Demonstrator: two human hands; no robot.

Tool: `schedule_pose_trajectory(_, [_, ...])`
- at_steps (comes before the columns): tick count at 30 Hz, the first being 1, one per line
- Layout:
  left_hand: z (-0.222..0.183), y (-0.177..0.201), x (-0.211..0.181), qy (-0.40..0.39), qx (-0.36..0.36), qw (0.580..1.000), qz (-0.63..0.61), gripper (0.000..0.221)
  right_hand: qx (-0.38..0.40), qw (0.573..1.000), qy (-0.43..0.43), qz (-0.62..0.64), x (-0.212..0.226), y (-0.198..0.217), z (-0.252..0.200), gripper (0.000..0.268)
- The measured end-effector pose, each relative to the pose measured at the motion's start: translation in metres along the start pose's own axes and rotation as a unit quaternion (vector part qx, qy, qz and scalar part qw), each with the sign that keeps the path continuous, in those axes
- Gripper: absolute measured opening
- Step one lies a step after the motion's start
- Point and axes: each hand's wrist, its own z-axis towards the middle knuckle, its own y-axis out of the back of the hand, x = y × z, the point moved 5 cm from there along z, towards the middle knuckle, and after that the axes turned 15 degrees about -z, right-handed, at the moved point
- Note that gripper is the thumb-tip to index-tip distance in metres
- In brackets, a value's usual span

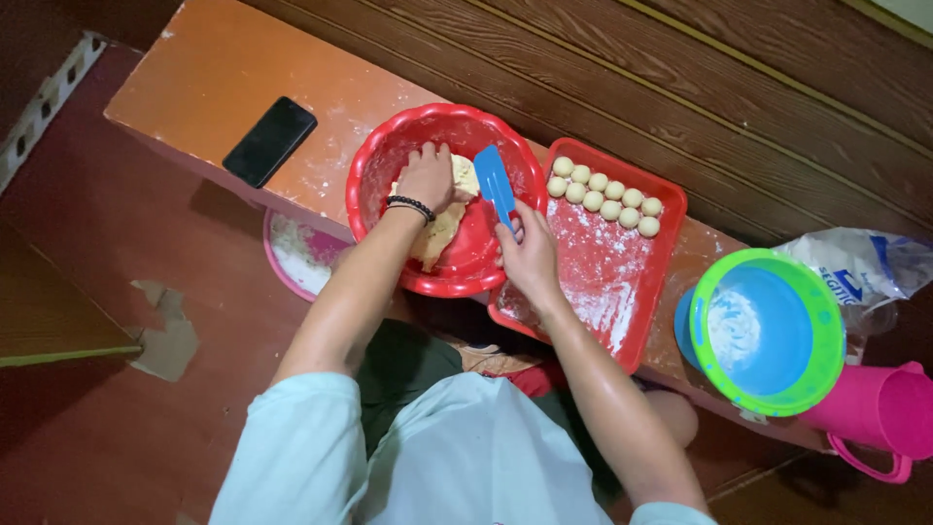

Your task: Shaping small pieces of dough into uniform balls and placing them in a tray

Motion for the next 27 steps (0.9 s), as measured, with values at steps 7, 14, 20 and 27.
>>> schedule_pose_trajectory(7, [0.035,-0.011,0.023,0.036,-0.004,0.999,-0.03,0.085,-0.035,0.994,-0.034,0.103,-0.015,-0.004,-0.009,0.033])
schedule_pose_trajectory(14, [0.026,0.013,0.021,-0.057,0.025,0.997,-0.047,0.05,-0.052,0.991,-0.027,0.123,-0.016,-0.002,-0.006,0.031])
schedule_pose_trajectory(20, [-0.011,0.037,0.008,-0.067,0.002,0.987,-0.145,0.033,-0.01,0.99,-0.092,0.11,-0.007,0.001,-0.004,0.034])
schedule_pose_trajectory(27, [-0.017,0.03,-0.032,-0.008,-0.106,0.985,0.136,0.028,0.019,0.994,-0.099,0.05,-0.01,-0.009,0.002,0.043])
